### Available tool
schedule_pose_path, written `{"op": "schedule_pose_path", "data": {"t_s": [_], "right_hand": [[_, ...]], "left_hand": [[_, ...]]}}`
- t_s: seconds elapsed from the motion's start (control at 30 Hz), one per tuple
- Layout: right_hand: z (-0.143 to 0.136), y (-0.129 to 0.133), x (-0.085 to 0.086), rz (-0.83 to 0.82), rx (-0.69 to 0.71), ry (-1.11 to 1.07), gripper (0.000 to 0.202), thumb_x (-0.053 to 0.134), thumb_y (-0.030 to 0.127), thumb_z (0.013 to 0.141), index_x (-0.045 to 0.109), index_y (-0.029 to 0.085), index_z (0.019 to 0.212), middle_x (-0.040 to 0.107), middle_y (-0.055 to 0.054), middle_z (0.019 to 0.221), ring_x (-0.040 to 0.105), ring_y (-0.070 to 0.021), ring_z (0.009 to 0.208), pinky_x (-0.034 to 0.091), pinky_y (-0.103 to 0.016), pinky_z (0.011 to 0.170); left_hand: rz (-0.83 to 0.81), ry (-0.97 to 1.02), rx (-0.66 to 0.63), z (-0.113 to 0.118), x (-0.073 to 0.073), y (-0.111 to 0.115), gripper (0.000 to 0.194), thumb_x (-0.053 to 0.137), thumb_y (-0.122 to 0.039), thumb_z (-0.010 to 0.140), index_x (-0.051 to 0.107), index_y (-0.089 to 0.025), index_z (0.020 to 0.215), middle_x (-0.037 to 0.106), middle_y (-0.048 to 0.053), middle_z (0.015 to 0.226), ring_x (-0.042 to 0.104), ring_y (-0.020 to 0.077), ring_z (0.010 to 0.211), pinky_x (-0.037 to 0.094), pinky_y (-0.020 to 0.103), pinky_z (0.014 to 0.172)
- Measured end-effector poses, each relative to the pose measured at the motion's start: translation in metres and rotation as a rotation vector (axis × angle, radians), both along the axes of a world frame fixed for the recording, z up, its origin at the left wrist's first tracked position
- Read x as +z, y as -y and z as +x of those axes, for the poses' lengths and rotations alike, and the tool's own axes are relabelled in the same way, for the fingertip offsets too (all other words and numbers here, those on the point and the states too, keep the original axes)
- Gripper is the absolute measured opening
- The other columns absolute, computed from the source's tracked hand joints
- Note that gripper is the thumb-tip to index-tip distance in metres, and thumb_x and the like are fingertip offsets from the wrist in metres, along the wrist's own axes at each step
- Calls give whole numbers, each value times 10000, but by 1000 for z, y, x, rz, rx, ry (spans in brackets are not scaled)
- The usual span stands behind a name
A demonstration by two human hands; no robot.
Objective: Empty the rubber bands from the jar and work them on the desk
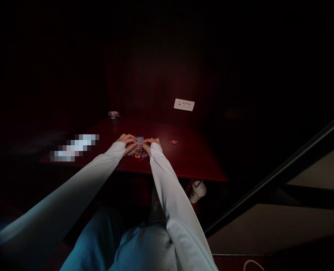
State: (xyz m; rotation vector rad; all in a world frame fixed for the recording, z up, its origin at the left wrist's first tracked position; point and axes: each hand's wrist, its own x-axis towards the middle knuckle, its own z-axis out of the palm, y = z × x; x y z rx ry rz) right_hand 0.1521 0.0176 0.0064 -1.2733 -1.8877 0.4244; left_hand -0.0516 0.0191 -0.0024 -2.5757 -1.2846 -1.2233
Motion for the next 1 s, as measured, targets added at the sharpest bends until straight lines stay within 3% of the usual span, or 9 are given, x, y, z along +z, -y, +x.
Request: {"op": "schedule_pose_path", "data": {"t_s": [0.23,0.43,1.0], "right_hand": [[0,4,2,137,-56,-14,168,613,178,810,735,253,898,696,5,928,529,-206,981,429,-310,915],[-1,7,6,65,-49,130,151,608,211,877,747,261,851,707,-10,938,514,-216,1010,399,-333,943],[-2,3,4,35,-35,154,167,669,375,924,791,271,878,716,-20,958,507,-206,1040,384,-319,924]], "left_hand": [[19,32,-3,-1,-2,-1,201,568,-341,929,728,-227,890,710,55,1043,561,228,927,489,378,863],[19,32,5,-1,-3,-3,210,553,-344,939,720,-231,881,703,55,1032,563,228,924,490,377,858],[-17,-1,-22,-2,0,-1,205,587,-380,911,737,-242,885,704,48,1041,557,224,915,488,372,843]]}}
